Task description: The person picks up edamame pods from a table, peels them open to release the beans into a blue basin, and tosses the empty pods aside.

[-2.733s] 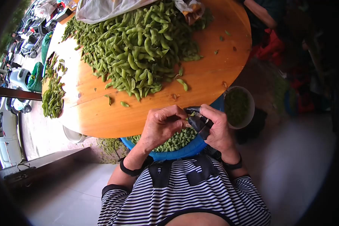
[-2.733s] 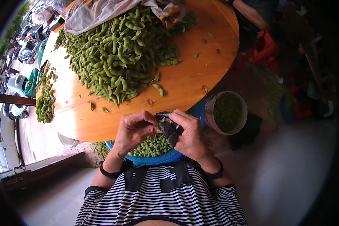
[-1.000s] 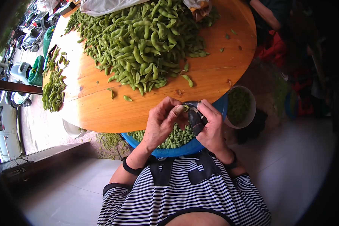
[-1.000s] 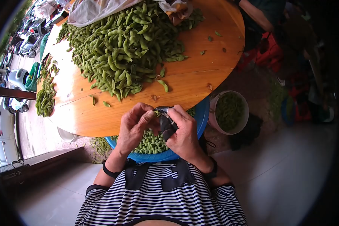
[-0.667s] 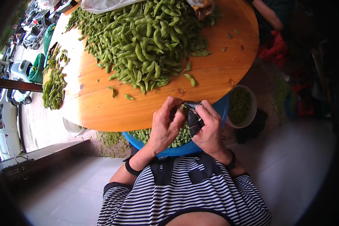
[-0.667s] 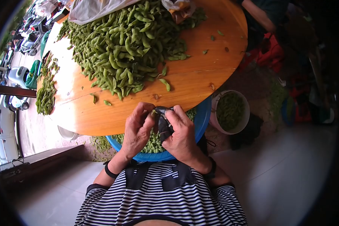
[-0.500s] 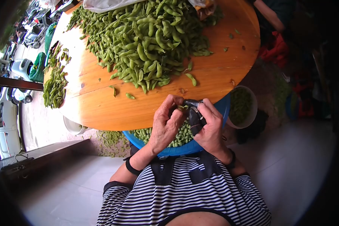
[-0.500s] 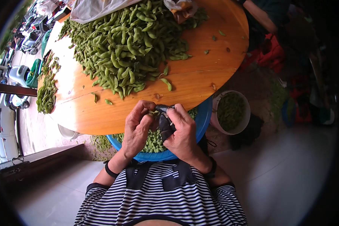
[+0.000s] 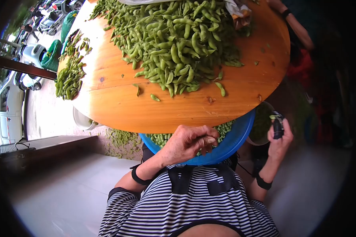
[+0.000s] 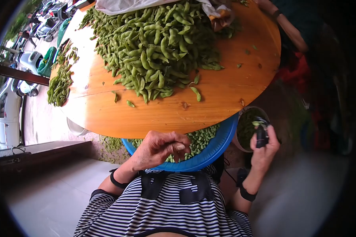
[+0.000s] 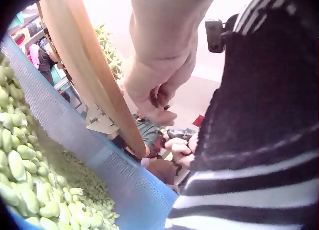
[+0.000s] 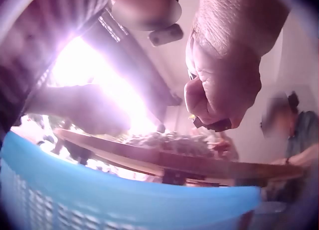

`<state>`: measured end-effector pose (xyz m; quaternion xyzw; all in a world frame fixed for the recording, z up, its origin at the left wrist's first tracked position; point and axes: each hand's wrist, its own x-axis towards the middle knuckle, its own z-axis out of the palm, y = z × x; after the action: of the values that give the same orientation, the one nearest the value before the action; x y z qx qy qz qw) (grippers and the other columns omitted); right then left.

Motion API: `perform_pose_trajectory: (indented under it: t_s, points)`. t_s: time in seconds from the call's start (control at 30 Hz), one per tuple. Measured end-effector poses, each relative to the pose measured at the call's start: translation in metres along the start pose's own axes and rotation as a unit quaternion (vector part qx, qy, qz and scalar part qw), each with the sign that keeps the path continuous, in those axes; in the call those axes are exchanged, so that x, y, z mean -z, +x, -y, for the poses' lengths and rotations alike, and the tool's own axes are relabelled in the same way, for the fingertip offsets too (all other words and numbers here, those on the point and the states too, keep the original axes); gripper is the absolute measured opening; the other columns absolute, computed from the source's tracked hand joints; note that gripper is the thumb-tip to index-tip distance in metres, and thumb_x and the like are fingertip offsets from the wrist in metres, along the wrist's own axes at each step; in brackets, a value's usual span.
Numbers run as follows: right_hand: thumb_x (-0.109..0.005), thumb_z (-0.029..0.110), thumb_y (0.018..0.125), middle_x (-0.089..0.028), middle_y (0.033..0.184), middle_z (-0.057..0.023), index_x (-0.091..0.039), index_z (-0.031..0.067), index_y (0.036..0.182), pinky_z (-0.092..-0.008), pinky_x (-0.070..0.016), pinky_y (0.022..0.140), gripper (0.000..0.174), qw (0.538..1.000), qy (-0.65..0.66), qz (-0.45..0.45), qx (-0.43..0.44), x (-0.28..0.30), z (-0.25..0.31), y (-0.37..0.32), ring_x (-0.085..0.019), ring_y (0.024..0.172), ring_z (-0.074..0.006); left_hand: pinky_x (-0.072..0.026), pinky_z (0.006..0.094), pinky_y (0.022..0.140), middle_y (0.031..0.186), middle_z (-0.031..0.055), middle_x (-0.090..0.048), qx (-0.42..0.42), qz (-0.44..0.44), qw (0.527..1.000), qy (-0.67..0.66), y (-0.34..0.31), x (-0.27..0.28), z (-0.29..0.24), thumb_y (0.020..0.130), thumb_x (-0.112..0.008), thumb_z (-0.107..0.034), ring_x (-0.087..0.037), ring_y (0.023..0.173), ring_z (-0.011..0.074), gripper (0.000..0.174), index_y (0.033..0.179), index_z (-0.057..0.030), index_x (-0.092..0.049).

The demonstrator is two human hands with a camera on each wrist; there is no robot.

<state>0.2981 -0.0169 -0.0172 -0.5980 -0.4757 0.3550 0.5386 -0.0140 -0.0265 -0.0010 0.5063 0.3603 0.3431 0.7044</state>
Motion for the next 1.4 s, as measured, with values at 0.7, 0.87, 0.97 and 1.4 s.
perform_pose_trajectory:
  t_s: [0.7,0.87,0.97,1.4]
  points:
    - [-0.063,-0.006,0.071,-0.056,0.085,-0.0171,-0.059,-0.0052,0.101,-0.0383,-0.0483,0.065,0.03,0.929,-0.119,0.312,0.159,-0.109,0.047,-0.04,-0.06,0.076,-0.0359,-0.0458,0.022,0.055,0.073,0.0021,-0.064,-0.034,-0.143,0.983,0.114,-0.02,0.0,0.017,0.091,-0.065,-0.005,-0.058,0.062,0.0082,0.007,0.088,0.0013,-0.066]
    - [-0.064,-0.005,0.071,-0.058,0.088,-0.0192,-0.059,-0.0052,0.103,-0.0387,-0.0495,0.066,0.033,0.913,-0.123,0.359,0.149,-0.108,0.042,-0.046,-0.062,0.08,-0.0376,-0.0456,0.0215,0.057,0.072,0.0014,-0.063,0.011,-0.142,0.973,0.181,-0.029,0.004,0.019,0.092,-0.065,-0.007,-0.057,0.064,0.0076,0.009,0.088,0.0015,-0.064]
    - [-0.067,-0.003,0.072,-0.057,0.088,-0.0182,-0.059,-0.0052,0.106,-0.0384,-0.0494,0.066,0.036,0.909,-0.089,0.39,0.119,-0.11,0.041,-0.05,-0.062,0.078,-0.0361,-0.0452,0.0222,0.056,0.07,0.0007,-0.061,0.018,-0.171,0.983,0.071,-0.028,0.004,0.028,0.093,-0.065,-0.009,-0.056,0.063,0.0076,0.012,0.088,0.0018,-0.062]
    - [-0.071,-0.001,0.073,-0.058,0.089,-0.0134,-0.059,-0.0023,0.118,-0.0335,-0.0482,0.059,0.047,0.936,-0.129,0.233,0.229,-0.117,0.044,-0.049,-0.06,0.067,-0.026,-0.0552,0.0264,0.061,0.082,0.0065,-0.061,-0.016,-0.138,0.986,-0.096,-0.005,-0.004,0.016,0.099,-0.053,-0.009,-0.066,0.068,0.0153,0.011,0.105,-0.0002,-0.05]
